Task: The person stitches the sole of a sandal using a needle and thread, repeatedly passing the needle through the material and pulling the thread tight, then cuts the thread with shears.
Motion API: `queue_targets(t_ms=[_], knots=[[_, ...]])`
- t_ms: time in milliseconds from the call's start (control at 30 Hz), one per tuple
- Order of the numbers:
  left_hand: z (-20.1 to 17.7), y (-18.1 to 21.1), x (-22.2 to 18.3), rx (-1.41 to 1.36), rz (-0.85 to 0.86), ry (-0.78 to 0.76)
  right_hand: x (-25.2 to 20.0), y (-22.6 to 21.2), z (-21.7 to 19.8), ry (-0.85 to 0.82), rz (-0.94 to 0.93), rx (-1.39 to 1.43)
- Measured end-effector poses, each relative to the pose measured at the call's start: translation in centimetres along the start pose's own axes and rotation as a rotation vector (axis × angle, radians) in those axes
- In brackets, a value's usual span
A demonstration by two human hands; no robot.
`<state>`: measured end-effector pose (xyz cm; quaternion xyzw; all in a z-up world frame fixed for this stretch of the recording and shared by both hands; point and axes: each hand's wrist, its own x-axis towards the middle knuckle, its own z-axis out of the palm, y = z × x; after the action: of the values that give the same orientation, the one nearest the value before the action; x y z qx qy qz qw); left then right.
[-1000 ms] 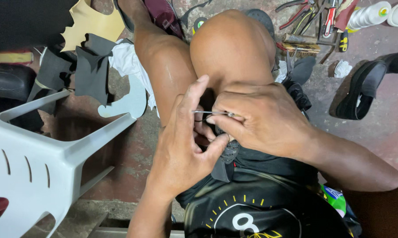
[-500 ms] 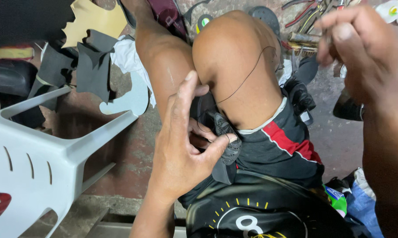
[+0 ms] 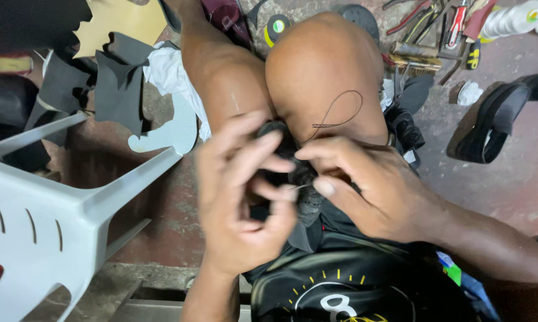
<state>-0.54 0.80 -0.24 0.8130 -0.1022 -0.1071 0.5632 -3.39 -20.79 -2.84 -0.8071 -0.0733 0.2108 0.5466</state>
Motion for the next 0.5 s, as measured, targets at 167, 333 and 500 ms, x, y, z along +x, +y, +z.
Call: queue_targets(t_ms=[167, 333, 500], knots=[[-1.3, -4.1, -0.1, 0.169, -0.057, 0.224, -0.3, 0.1, 1.3, 0.079, 0.015, 0.328], [0.3, -4.2, -0.2, 0.242, -0.097, 0.083, 0.1, 0.3, 3.7, 0.258, 0.041, 0.114], [0.6, -3.9, 0.9, 0.139, -0.021, -0.089, -0.6, 1.3, 3.7, 0.381, 0.105, 0.247]])
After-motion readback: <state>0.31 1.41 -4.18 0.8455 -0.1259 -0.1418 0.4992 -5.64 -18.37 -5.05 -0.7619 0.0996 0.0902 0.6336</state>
